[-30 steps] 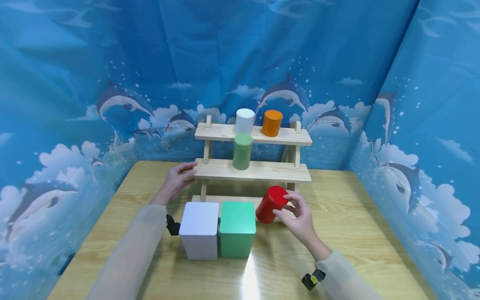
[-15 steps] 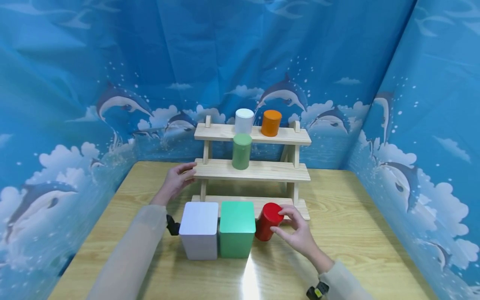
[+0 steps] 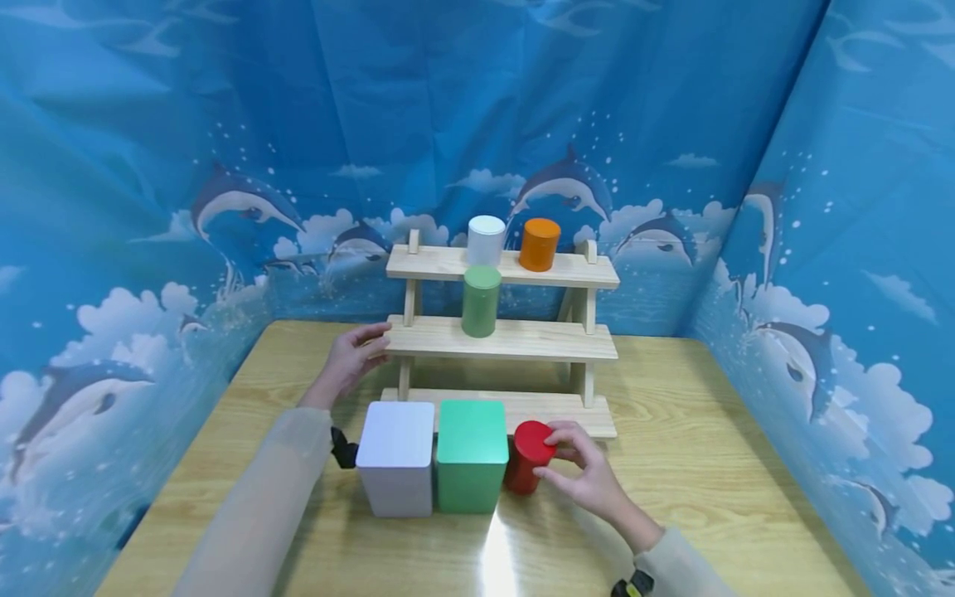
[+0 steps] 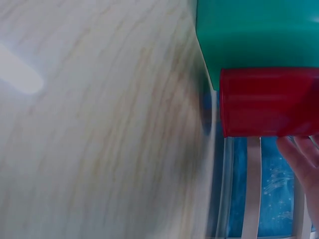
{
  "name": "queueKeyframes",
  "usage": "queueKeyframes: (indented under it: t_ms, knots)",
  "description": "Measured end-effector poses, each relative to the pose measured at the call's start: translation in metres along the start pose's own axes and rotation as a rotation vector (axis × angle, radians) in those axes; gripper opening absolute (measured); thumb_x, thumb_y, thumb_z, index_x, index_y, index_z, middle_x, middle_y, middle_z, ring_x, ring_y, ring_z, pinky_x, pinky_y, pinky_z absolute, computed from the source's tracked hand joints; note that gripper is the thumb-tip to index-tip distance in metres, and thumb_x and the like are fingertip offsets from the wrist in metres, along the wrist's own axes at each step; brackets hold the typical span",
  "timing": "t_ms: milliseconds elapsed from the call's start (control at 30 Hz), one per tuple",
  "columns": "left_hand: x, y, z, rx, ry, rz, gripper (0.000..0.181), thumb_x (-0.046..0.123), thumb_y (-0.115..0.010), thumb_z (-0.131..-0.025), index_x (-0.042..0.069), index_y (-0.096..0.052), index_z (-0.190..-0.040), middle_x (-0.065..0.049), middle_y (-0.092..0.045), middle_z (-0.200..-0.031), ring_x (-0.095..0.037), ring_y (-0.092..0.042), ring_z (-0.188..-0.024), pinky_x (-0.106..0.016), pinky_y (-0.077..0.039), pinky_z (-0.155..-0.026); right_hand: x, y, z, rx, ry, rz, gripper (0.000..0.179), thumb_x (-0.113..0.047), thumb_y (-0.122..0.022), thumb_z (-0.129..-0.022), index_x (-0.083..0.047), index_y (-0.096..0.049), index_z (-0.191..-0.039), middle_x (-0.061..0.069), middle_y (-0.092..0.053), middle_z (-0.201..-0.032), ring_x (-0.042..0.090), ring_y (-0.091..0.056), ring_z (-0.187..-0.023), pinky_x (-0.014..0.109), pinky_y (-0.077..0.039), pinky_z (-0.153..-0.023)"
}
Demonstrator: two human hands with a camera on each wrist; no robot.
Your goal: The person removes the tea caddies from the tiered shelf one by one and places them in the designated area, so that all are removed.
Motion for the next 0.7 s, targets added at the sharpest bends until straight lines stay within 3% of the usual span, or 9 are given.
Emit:
queueKeyframes:
  t_ms: [300, 700]
  knots:
    - [0.0004, 0.0, -0.0005, 0.005, 0.008, 0.019, 0.044, 0.014, -0.059, -0.092, 0.003, -0.048, -0.133, -0.009, -0.047, -0.127, -0.013, -0.058, -0.095, -0.047, -0.042, -0.097, -0.0001, -0.0038, 0.002, -0.035, 0.0, 0.008, 0.041, 0.021, -0.073, -0.065, 0.012, -0.052, -0.099, 0.033, -0.047, -0.107, 0.03, -0.057, -0.095, 0.035, -0.056, -0.074]
    - [0.0008, -0.0007, 0.0, 0.009, 0.004, 0.006, 0.044, 0.015, -0.06, -0.092, 0.002, -0.049, -0.132, -0.008, -0.049, -0.125, -0.013, -0.058, -0.093, -0.041, -0.048, -0.092, 0.0029, -0.0058, 0.0075, -0.057, -0.062, 0.005, 0.039, 0.018, -0.073, -0.067, 0.011, -0.052, -0.1, 0.034, -0.048, -0.112, 0.038, -0.053, -0.101, 0.04, -0.056, -0.074]
Point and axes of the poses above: each hand's wrist, its own z-axis away from the middle knuckle, its own y-axis out of the back of the hand, x = y × z, the point moved 1 cm from there along -z, towards the middle knuckle
